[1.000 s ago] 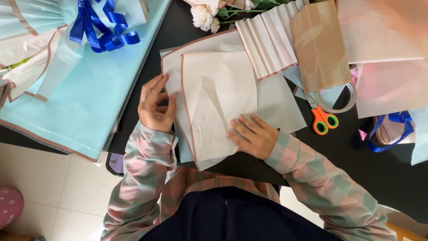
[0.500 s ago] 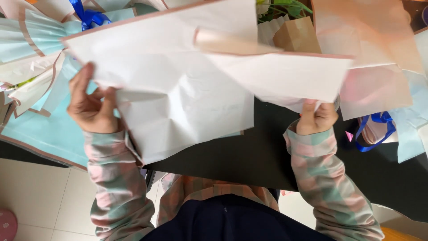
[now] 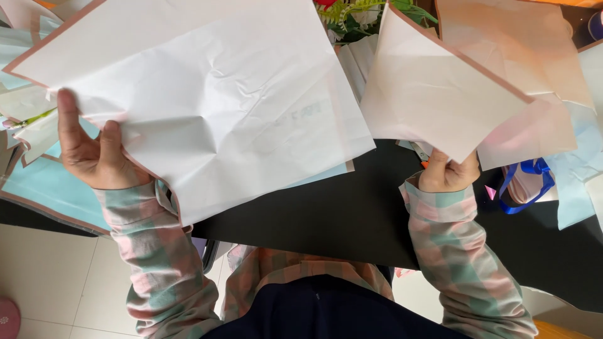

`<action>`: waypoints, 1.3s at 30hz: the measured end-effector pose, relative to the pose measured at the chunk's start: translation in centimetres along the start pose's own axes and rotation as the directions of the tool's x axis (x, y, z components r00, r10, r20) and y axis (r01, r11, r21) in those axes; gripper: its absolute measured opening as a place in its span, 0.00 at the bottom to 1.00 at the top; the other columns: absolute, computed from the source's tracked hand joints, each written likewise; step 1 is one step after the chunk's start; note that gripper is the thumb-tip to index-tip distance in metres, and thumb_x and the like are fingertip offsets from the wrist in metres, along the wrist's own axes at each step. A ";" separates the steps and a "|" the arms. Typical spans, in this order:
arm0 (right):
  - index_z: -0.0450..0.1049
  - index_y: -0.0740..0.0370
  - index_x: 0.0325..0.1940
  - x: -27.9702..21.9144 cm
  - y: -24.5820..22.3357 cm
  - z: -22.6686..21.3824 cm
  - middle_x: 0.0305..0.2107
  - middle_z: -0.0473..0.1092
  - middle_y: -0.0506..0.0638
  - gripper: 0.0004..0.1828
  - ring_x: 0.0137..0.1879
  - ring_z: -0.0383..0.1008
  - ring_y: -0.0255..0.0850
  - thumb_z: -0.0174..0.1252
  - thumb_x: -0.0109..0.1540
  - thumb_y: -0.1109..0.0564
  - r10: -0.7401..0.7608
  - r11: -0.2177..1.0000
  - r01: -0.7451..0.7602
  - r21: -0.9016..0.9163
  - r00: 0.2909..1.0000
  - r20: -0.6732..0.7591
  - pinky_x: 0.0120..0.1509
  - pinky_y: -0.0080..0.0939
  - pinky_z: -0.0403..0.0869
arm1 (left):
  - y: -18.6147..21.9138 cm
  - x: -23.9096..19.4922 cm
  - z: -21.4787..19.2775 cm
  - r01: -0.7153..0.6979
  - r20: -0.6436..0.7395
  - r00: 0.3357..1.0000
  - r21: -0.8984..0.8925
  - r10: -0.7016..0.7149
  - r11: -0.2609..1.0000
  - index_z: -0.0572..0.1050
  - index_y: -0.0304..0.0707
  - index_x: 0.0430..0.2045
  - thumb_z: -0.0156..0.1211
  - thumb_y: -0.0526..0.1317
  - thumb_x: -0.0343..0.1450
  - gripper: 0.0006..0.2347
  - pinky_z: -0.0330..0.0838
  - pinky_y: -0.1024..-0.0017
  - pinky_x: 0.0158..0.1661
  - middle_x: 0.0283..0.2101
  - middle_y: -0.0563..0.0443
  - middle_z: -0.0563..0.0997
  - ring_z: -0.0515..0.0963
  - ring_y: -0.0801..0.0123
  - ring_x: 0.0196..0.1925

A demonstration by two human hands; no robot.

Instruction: Wrapping a rectangular box with multiple layers of decorative paper at a design station.

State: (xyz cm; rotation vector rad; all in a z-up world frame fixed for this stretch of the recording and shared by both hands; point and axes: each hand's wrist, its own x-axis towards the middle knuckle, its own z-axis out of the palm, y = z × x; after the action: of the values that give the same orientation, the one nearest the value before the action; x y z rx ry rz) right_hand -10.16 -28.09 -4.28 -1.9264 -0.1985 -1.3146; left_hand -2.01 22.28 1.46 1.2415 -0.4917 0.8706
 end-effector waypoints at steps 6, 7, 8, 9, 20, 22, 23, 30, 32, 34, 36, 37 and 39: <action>0.68 0.67 0.29 0.2 -2.3 0.5 0.24 0.59 0.52 0.09 0.31 0.58 0.43 0.49 0.65 0.68 -0.179 0.964 0.239 -0.115 0.906 0.384 0.36 0.44 0.61 | -0.7 -0.6 -0.9 0.112 -0.084 0.989 -0.119 -0.123 0.987 0.65 0.35 0.69 0.42 0.18 0.76 0.25 0.59 0.50 0.76 0.72 0.51 0.64 0.63 0.54 0.75; 0.70 0.65 0.30 1.1 -3.5 1.2 0.26 0.64 0.54 0.10 0.32 0.64 0.46 0.48 0.63 0.70 -0.308 0.926 0.375 -0.052 0.824 0.475 0.37 0.44 0.65 | -0.8 -0.6 -1.4 0.110 -0.084 0.989 -0.119 -0.121 0.987 0.65 0.35 0.69 0.42 0.18 0.76 0.25 0.59 0.50 0.76 0.72 0.51 0.64 0.63 0.54 0.75; 0.72 0.63 0.30 2.0 -4.7 1.8 0.29 0.69 0.55 0.12 0.34 0.69 0.48 0.46 0.62 0.72 -0.426 0.868 0.497 0.025 0.717 0.552 0.39 0.45 0.70 | -0.8 -0.7 -1.8 0.150 -0.100 0.981 -0.137 -0.164 0.979 0.66 0.37 0.69 0.43 0.18 0.77 0.24 0.60 0.50 0.77 0.72 0.53 0.64 0.63 0.55 0.76; 0.74 0.61 0.31 2.8 -5.9 2.5 0.31 0.74 0.56 0.15 0.35 0.75 0.50 0.45 0.61 0.74 -0.531 0.792 0.600 0.113 0.586 0.612 0.41 0.46 0.74 | -0.9 -0.7 -2.2 0.188 -0.115 0.972 -0.156 -0.207 0.970 0.67 0.39 0.69 0.44 0.19 0.78 0.24 0.61 0.50 0.77 0.73 0.56 0.63 0.63 0.56 0.77; 0.71 0.55 0.64 -1.8 -4.6 4.5 0.60 0.70 0.52 0.37 0.64 0.69 0.52 0.52 0.62 0.29 -0.266 0.957 0.193 0.217 0.284 0.921 0.65 0.58 0.67 | -0.8 -1.1 1.5 0.165 -0.103 0.979 -0.106 -0.176 0.981 0.65 0.34 0.68 0.50 0.20 0.75 0.23 0.62 0.58 0.75 0.72 0.44 0.65 0.66 0.55 0.74; 0.71 0.53 0.65 -1.6 -3.9 4.8 0.59 0.73 0.51 0.29 0.66 0.71 0.53 0.57 0.64 0.38 -0.229 0.972 0.033 0.232 0.327 0.917 0.65 0.56 0.69 | -0.9 -1.4 2.4 0.181 -0.105 0.976 -0.111 -0.193 0.977 0.65 0.35 0.68 0.52 0.21 0.75 0.23 0.63 0.59 0.74 0.71 0.41 0.65 0.67 0.54 0.73; 0.71 0.54 0.65 -1.2 -3.9 5.0 0.59 0.73 0.52 0.29 0.65 0.72 0.53 0.56 0.64 0.38 -0.209 0.972 -0.034 0.234 0.341 0.917 0.65 0.56 0.70 | -1.1 -1.6 2.7 0.199 -0.108 0.972 -0.100 -0.210 0.975 0.65 0.34 0.67 0.51 0.20 0.74 0.24 0.62 0.60 0.74 0.71 0.43 0.65 0.66 0.56 0.74; 0.70 0.57 0.65 3.1 -3.1 6.1 0.57 0.73 0.54 0.32 0.62 0.73 0.52 0.52 0.65 0.35 -0.060 0.853 -0.453 0.260 0.410 0.910 0.63 0.55 0.72 | -3.3 -2.5 3.2 0.287 -0.147 0.943 -0.089 -0.298 0.954 0.66 0.39 0.68 0.49 0.18 0.76 0.25 0.80 0.62 0.66 0.73 0.51 0.64 0.79 0.53 0.65; 0.70 0.58 0.65 3.6 -3.4 6.1 0.56 0.73 0.55 0.32 0.61 0.73 0.52 0.51 0.65 0.35 -0.029 0.802 -0.532 0.270 0.416 0.909 0.63 0.54 0.72 | -3.7 -2.6 2.8 0.292 -0.129 0.945 -0.081 -0.300 0.953 0.65 0.40 0.69 0.49 0.18 0.76 0.25 0.80 0.63 0.65 0.73 0.52 0.63 0.79 0.55 0.65; 0.70 0.59 0.65 4.1 -3.8 6.4 0.56 0.73 0.56 0.33 0.61 0.74 0.52 0.50 0.65 0.34 0.002 0.744 -0.608 0.276 0.416 0.909 0.63 0.54 0.72 | -4.3 -2.9 2.4 0.299 -0.113 0.945 -0.072 -0.306 0.952 0.64 0.41 0.69 0.49 0.19 0.76 0.25 0.81 0.63 0.65 0.73 0.53 0.63 0.78 0.56 0.64; 0.70 0.60 0.65 4.4 -4.3 6.8 0.55 0.74 0.57 0.35 0.59 0.75 0.52 0.48 0.66 0.33 0.072 0.601 -0.748 0.281 0.401 0.913 0.62 0.54 0.73 | -5.0 -3.2 2.1 0.311 -0.081 0.944 -0.110 -0.320 0.944 0.63 0.37 0.69 0.49 0.20 0.76 0.24 0.82 0.59 0.63 0.73 0.52 0.62 0.79 0.52 0.63; 0.70 0.60 0.65 4.6 -4.6 7.2 0.55 0.74 0.57 0.35 0.59 0.75 0.52 0.48 0.66 0.33 0.072 0.600 -0.749 0.282 0.401 0.913 0.62 0.54 0.73 | -5.2 -3.4 2.0 0.311 -0.079 0.944 -0.109 -0.320 0.944 0.63 0.37 0.69 0.49 0.20 0.76 0.24 0.82 0.59 0.63 0.73 0.52 0.62 0.79 0.52 0.63; 0.69 0.62 0.65 5.0 -5.2 8.1 0.54 0.74 0.58 0.36 0.58 0.75 0.52 0.46 0.66 0.32 0.136 0.432 -0.856 0.286 0.375 0.917 0.62 0.53 0.74 | -5.7 -3.6 1.8 0.314 -0.024 0.947 -0.162 -0.322 0.936 0.62 0.31 0.68 0.46 0.18 0.74 0.25 0.80 0.57 0.63 0.71 0.45 0.64 0.79 0.48 0.61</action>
State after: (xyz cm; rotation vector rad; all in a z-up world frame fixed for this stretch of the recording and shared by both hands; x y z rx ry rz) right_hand -4.79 -20.51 1.29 -1.4143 -0.3939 0.2789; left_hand 0.61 19.11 -4.19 1.1131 -0.3003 0.5753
